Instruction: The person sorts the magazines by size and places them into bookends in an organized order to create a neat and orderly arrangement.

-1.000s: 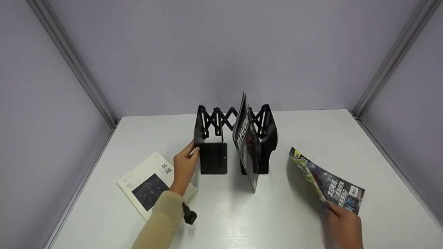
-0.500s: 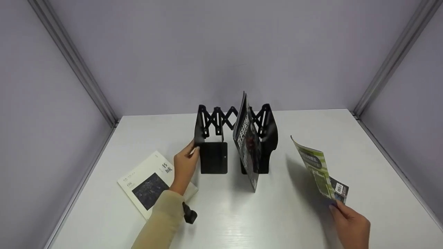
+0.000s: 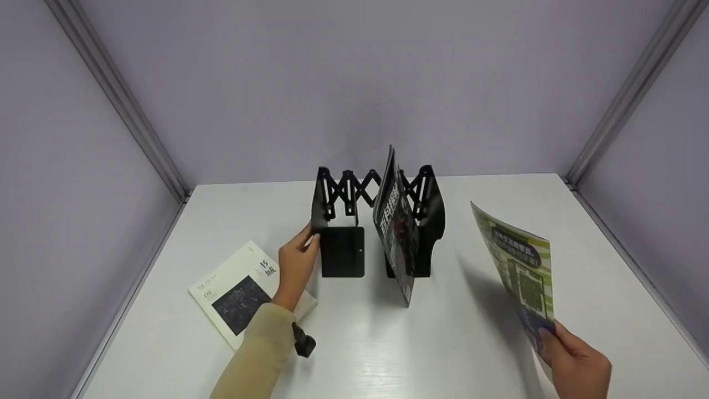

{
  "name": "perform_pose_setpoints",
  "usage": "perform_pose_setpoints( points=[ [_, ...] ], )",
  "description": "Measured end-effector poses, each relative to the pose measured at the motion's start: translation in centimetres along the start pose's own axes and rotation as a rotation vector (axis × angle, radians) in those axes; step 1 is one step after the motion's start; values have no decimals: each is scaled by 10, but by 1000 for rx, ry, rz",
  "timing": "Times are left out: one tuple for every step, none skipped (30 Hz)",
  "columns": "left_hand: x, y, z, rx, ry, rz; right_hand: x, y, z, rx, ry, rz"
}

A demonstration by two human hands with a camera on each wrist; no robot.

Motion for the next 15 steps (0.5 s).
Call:
perform_pose_setpoints(
  points=[
    [0, 0, 0, -3, 0, 0, 0, -2, 0, 8, 13, 15],
    [0, 1, 0, -6, -2, -3, 0, -3, 0, 15, 17, 25],
    [0, 1, 0, -9, -5, -7, -2, -5, 0, 20, 17, 36],
    [0, 1, 0, -11, -7, -8, -4, -6, 0, 23, 13, 40],
    [0, 1, 0, -12, -10, -10, -6, -7, -1, 28, 4, 31],
    [0, 1, 0, -15, -12, -16, -9, -8, -1, 35, -14, 20],
    [0, 1, 0, -15, -12, -15, -12, -10, -2, 43, -31, 12],
    [0, 1, 0, -15, -14, -17, -15, -11, -3, 51, -54, 4],
    [1, 1, 0, -14, -12, -16, -18, -12, -4, 61, -74, 2],
    [1, 1, 0, -11, -10, -15, -20, -14, -5, 67, -83, 2],
    [1, 1, 0, -8, -8, -17, -21, -15, -6, 71, -82, 7],
    [1, 0, 0, -5, -6, -16, -22, -16, -6, 76, -81, 17],
    [2, 0, 0, -3, -3, -12, -22, -18, -7, 85, -79, 25],
    [2, 0, -1, -2, -1, -12, -23, -19, -8, 94, -79, 36],
    [2, 0, -1, -3, 3, -10, -22, -20, -9, 98, -67, 48]
  ],
)
Point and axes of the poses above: each hand's wrist, its own z-axis towards the middle knuckle, its own y-axis out of the palm, x = y × z, the point moved 9 cm from there along z, towards the middle knuckle, and after that the axes turned 6 degrees about -y, right-handed, at the moved point
